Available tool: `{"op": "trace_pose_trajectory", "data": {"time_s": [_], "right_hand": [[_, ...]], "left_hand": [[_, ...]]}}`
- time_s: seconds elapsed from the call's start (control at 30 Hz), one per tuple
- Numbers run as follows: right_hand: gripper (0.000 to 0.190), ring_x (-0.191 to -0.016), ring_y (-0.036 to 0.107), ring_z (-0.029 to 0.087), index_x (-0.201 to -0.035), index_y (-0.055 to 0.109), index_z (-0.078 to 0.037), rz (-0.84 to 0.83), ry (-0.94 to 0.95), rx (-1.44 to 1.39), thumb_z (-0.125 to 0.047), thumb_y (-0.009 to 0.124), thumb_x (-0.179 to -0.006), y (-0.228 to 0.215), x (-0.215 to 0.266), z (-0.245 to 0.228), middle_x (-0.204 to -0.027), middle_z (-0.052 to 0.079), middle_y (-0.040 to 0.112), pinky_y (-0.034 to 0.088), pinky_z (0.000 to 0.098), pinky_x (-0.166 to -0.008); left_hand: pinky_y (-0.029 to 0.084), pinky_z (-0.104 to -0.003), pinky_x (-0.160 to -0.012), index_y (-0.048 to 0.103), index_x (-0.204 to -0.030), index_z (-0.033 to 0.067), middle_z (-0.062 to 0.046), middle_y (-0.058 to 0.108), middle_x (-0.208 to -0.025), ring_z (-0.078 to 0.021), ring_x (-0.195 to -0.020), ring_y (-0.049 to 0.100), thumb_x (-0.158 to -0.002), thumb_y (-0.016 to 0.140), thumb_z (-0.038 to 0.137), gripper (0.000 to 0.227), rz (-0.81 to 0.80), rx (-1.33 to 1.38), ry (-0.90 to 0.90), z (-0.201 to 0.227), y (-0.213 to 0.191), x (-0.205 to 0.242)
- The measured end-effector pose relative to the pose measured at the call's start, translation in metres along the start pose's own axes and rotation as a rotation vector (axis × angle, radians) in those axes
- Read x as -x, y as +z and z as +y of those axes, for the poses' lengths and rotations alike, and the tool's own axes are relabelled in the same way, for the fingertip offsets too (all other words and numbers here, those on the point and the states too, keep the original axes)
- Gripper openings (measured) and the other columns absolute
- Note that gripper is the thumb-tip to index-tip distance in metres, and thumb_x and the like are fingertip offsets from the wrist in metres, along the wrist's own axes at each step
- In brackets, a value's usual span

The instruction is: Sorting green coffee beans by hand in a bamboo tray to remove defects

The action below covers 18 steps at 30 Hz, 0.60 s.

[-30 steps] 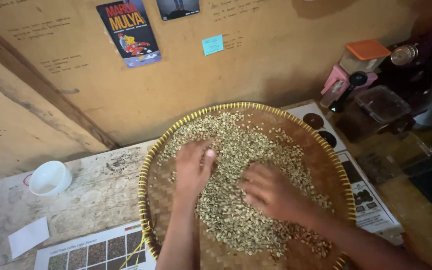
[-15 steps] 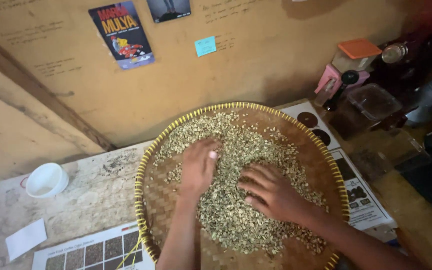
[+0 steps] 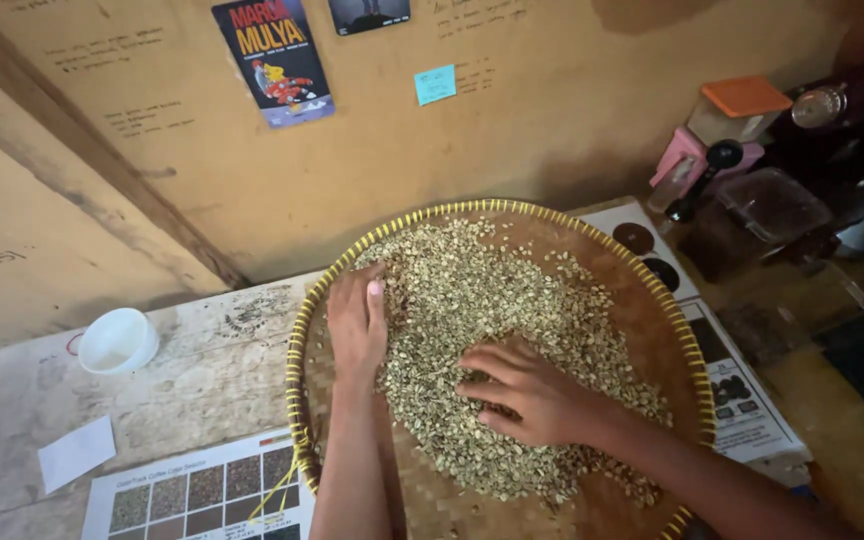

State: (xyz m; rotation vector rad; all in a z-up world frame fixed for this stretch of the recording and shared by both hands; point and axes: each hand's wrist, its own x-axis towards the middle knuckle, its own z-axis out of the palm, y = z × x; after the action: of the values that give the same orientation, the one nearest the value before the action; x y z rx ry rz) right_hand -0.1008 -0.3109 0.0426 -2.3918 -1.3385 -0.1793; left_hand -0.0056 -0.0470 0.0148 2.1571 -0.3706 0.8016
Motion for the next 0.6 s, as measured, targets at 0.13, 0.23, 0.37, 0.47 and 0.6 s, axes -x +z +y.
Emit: {"op": "trace_pose_trajectory", "data": {"time_s": [0.13,0.23,0.37,0.47,0.6], "right_hand": [[0.020,-0.123,0.057,0.031,-0.105,0.074,-0.008,-0.066,-0.013,-0.082,-0.025,0.069,-0.095,0.017,0.003,0.018,-0.120,0.012,0.069,0.041,0.0516,-0.111],[0.015,-0.109,0.057,0.024,-0.095,0.072,-0.015,-0.039,0.056,-0.033,-0.028,0.069,-0.089,0.011,-0.006,0.018,-0.108,0.004,0.066,0.041,0.0491,-0.100],[0.016,-0.114,0.056,0.027,-0.101,0.074,-0.013,-0.099,0.069,-0.056,-0.023,0.061,-0.099,0.005,-0.019,0.012,-0.113,0.005,0.065,0.043,0.0481,-0.088],[0.013,-0.107,0.055,0.024,-0.092,0.071,-0.014,-0.127,0.060,-0.038,-0.022,0.063,-0.098,0.015,-0.022,0.020,-0.106,0.002,0.065,0.042,0.0460,-0.084],[0.019,-0.096,0.054,0.024,-0.094,0.072,-0.013,-0.065,0.063,-0.039,-0.023,0.059,-0.102,0.007,-0.037,0.017,-0.099,0.003,0.063,0.043,0.0433,-0.080]], "left_hand": [[0.045,-0.048,-0.096,0.067,-0.121,0.0048,-0.016,0.070,-0.116,-0.0344,-0.110,0.062,-0.111,0.024,0.040,0.056,0.007,-0.015,0.002,-0.003,0.001,0.001],[0.042,-0.052,-0.104,0.068,-0.125,0.0090,-0.017,0.069,-0.121,-0.0393,-0.119,0.059,-0.110,0.023,0.045,0.059,-0.013,0.008,-0.049,-0.007,-0.001,0.002],[0.049,-0.049,-0.090,0.069,-0.122,0.0134,-0.011,0.071,-0.112,-0.0391,-0.098,0.064,-0.110,0.036,0.030,0.039,-0.008,0.031,-0.009,-0.007,-0.003,0.000],[0.050,-0.050,-0.090,0.069,-0.123,0.0134,-0.013,0.070,-0.110,-0.0403,-0.097,0.063,-0.110,0.038,0.029,0.038,-0.004,0.028,-0.020,-0.008,-0.005,0.000],[0.052,-0.045,-0.085,0.070,-0.123,0.0152,-0.009,0.071,-0.102,-0.0355,-0.090,0.065,-0.110,0.039,0.030,0.037,0.018,-0.009,-0.010,-0.017,0.005,0.002]]}}
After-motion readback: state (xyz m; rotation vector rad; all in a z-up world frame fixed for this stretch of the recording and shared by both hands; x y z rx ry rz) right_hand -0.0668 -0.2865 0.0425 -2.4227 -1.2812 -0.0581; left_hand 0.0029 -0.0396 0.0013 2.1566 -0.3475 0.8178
